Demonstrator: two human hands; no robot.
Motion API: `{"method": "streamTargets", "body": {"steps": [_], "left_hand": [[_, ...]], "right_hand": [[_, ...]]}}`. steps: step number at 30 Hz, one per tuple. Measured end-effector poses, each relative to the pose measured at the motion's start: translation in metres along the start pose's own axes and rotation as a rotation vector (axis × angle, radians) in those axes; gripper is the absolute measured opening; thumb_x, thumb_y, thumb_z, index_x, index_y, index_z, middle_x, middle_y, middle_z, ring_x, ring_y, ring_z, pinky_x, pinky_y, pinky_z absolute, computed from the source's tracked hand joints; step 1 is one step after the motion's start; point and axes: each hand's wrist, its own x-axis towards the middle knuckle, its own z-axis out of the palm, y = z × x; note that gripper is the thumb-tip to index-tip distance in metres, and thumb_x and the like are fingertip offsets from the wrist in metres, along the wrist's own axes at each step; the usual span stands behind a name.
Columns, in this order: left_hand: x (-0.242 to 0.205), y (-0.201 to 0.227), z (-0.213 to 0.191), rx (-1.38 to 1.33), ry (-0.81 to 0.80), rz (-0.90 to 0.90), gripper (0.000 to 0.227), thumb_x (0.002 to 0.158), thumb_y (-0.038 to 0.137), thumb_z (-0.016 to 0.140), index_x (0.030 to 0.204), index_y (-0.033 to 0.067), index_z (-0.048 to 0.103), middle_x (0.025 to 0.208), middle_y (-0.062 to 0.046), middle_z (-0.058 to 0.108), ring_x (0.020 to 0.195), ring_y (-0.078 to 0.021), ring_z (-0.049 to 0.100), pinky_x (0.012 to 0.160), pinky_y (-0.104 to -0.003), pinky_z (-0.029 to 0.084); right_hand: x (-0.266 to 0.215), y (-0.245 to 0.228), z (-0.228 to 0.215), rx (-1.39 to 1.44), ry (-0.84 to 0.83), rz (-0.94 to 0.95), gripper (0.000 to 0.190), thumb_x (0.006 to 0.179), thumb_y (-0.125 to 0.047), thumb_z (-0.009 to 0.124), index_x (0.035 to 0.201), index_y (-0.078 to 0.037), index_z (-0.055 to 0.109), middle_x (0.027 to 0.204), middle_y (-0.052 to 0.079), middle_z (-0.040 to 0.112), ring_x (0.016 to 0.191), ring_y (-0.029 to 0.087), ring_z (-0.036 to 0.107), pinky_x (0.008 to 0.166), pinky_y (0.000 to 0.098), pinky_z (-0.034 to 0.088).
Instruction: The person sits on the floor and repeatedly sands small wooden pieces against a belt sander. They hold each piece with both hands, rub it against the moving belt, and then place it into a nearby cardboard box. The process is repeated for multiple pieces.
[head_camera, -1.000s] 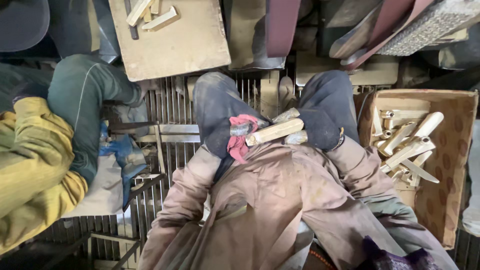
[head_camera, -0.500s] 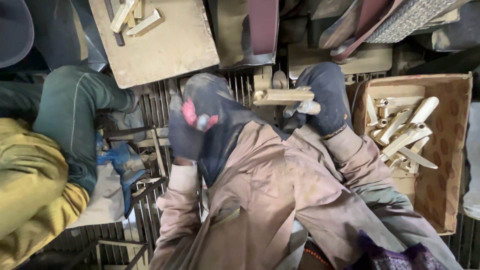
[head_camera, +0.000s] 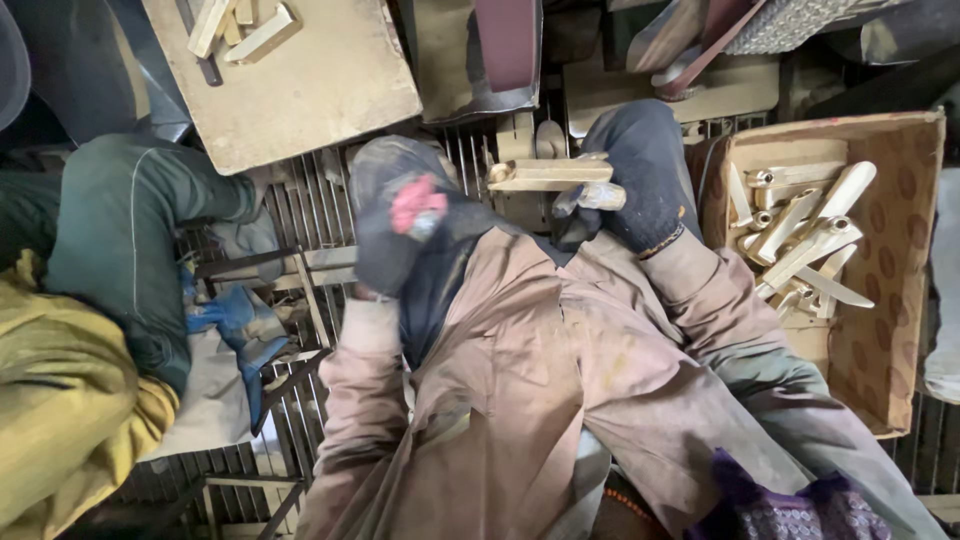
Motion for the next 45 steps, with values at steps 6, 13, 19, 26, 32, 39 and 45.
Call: {"method": "streamTargets", "body": {"steps": [6,13,19,26,32,39,45], "left_hand": [[0.019,0.014,0.052,-0.624,-0.213,-0.247,0.042,0.095,0.007,0.068,0.135,-0.0027,0.061,0.107,-0.010,0.071,0.078,-0.0142,0.062,0.069,-0.025,0.051],[0.017,0.009,0.038,-0.614,-0.195,-0.543,0.039,0.093,0.003,0.067,0.132,0.0023,0.066,0.098,0.001,0.070,0.067,-0.0015,0.059,0.050,-0.016,0.045],[0.039,-0.056,0.051,-0.891,-0.180,-0.418,0.044,0.101,0.000,0.066,0.145,-0.0024,0.061,0.101,-0.005,0.063,0.066,-0.0054,0.055,0.070,-0.023,0.058],[0.079,-0.151,0.070,-1.039,-0.102,-0.472,0.038,0.103,-0.004,0.057,0.140,-0.0092,0.055,0.128,-0.018,0.064,0.085,-0.0168,0.065,0.083,-0.028,0.059],[0.082,-0.197,0.081,-1.133,-0.031,-0.550,0.039,0.101,0.001,0.052,0.138,-0.0108,0.052,0.128,-0.024,0.064,0.110,-0.0305,0.072,0.088,-0.031,0.060],[0.083,-0.231,0.093,-1.212,-0.089,-0.472,0.040,0.107,0.005,0.048,0.145,-0.0095,0.048,0.124,-0.026,0.065,0.104,-0.0276,0.070,0.087,-0.029,0.059],[0.077,-0.233,0.096,-1.154,-0.012,-0.529,0.044,0.105,0.012,0.050,0.143,-0.0102,0.047,0.119,-0.025,0.066,0.097,-0.0258,0.071,0.083,-0.027,0.060]], "right_hand": [[0.000,-0.014,0.012,-0.264,-0.048,-0.101,0.027,0.095,-0.017,0.074,0.115,0.001,0.073,0.102,0.012,0.076,0.091,0.024,0.073,0.080,0.0340,0.056],[0.017,0.010,0.000,-0.321,-0.216,-0.283,0.030,0.097,-0.019,0.073,0.118,0.002,0.071,0.108,0.012,0.075,0.098,0.027,0.071,0.087,0.0363,0.055],[0.063,0.038,-0.016,-0.269,-0.318,-0.231,0.031,0.098,-0.021,0.073,0.118,0.003,0.071,0.107,0.012,0.075,0.098,0.026,0.072,0.088,0.0367,0.056],[0.121,0.064,0.004,0.077,-0.187,0.258,0.030,0.098,-0.022,0.070,0.116,0.001,0.072,0.092,0.011,0.075,0.071,0.018,0.070,0.064,0.0327,0.059],[0.130,0.057,0.020,0.225,-0.095,0.313,0.027,0.098,-0.019,0.069,0.109,0.005,0.071,0.087,0.012,0.075,0.064,0.017,0.068,0.059,0.0323,0.059],[0.134,0.063,0.030,0.160,-0.046,0.236,0.024,0.098,-0.018,0.071,0.103,0.006,0.071,0.082,0.012,0.073,0.058,0.016,0.063,0.055,0.0307,0.054],[0.137,0.068,0.030,0.118,-0.014,0.234,0.027,0.098,-0.019,0.073,0.089,0.006,0.069,0.073,0.011,0.070,0.055,0.017,0.063,0.052,0.0305,0.053]]}}
